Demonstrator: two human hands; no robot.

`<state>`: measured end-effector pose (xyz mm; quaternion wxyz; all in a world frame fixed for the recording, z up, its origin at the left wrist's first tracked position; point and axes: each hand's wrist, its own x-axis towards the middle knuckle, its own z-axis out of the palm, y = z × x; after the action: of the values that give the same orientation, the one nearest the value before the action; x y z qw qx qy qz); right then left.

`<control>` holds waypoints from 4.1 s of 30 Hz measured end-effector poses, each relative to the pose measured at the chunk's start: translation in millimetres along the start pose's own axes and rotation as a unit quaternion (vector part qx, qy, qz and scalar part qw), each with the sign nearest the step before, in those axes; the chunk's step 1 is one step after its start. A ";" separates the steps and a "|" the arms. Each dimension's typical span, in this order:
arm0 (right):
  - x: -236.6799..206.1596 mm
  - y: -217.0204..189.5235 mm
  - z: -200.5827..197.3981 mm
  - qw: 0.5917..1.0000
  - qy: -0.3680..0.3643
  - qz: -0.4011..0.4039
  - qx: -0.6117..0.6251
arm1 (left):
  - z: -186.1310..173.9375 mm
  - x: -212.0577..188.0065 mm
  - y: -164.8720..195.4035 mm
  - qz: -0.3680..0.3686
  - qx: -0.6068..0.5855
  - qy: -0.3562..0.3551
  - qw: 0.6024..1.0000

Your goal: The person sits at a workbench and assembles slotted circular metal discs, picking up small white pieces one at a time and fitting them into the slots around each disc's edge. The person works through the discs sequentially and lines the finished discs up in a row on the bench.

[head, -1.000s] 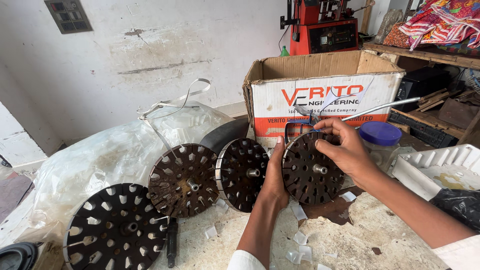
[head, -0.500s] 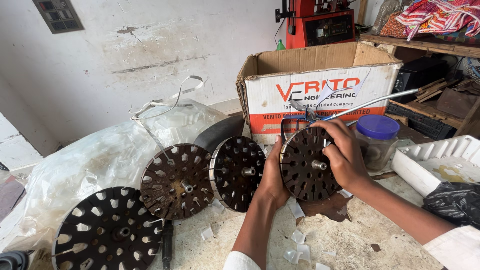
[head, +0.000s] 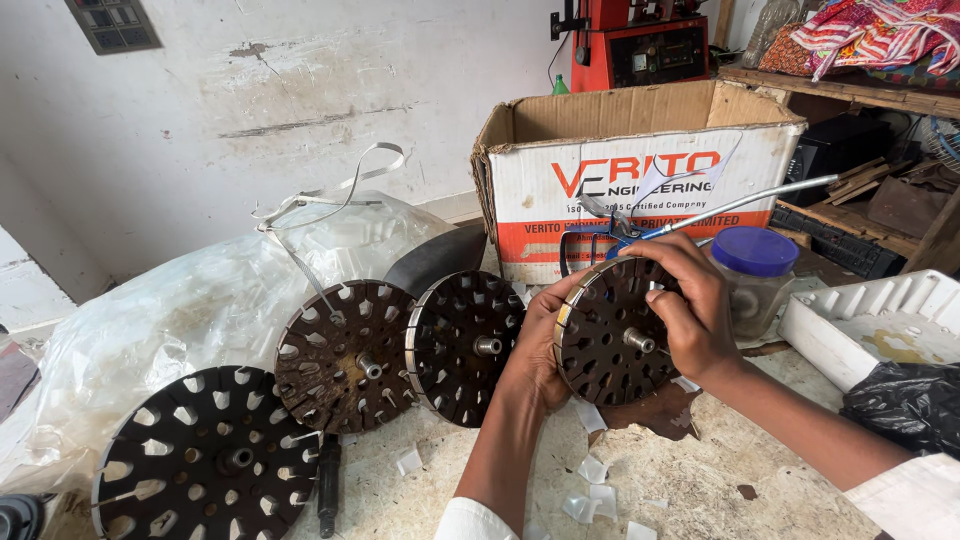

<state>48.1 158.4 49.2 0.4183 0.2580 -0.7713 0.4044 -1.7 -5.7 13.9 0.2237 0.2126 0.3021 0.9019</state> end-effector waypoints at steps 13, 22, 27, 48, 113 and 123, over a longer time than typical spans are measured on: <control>-0.1 0.3 1.0 0.999 -0.032 -0.023 -0.017 | -7.4 8.0 -5.5 0.037 0.009 0.048 0.998; 1.7 -1.1 -1.2 0.999 -0.040 -0.016 0.012 | -1.5 4.3 3.2 -0.003 0.024 0.049 0.999; 1.9 -2.7 -1.4 0.999 -0.041 -0.021 0.007 | -1.9 5.6 4.7 0.001 0.031 0.052 0.998; 3.8 -3.2 -3.3 0.997 -0.056 -0.047 -0.007 | -15.1 7.6 14.4 -0.045 0.122 0.009 0.991; 3.7 -6.1 3.6 0.998 -0.048 -0.028 -0.020 | -0.6 -1.4 6.9 0.015 0.059 0.001 0.998; 4.4 -7.6 6.4 0.998 -0.042 -0.025 -0.031 | -6.0 5.8 1.2 0.024 0.025 0.026 0.999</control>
<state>48.6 148.6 54.0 0.4030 0.2806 -0.7941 0.3581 -9.8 -6.2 11.8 0.1887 0.2016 0.3249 0.9046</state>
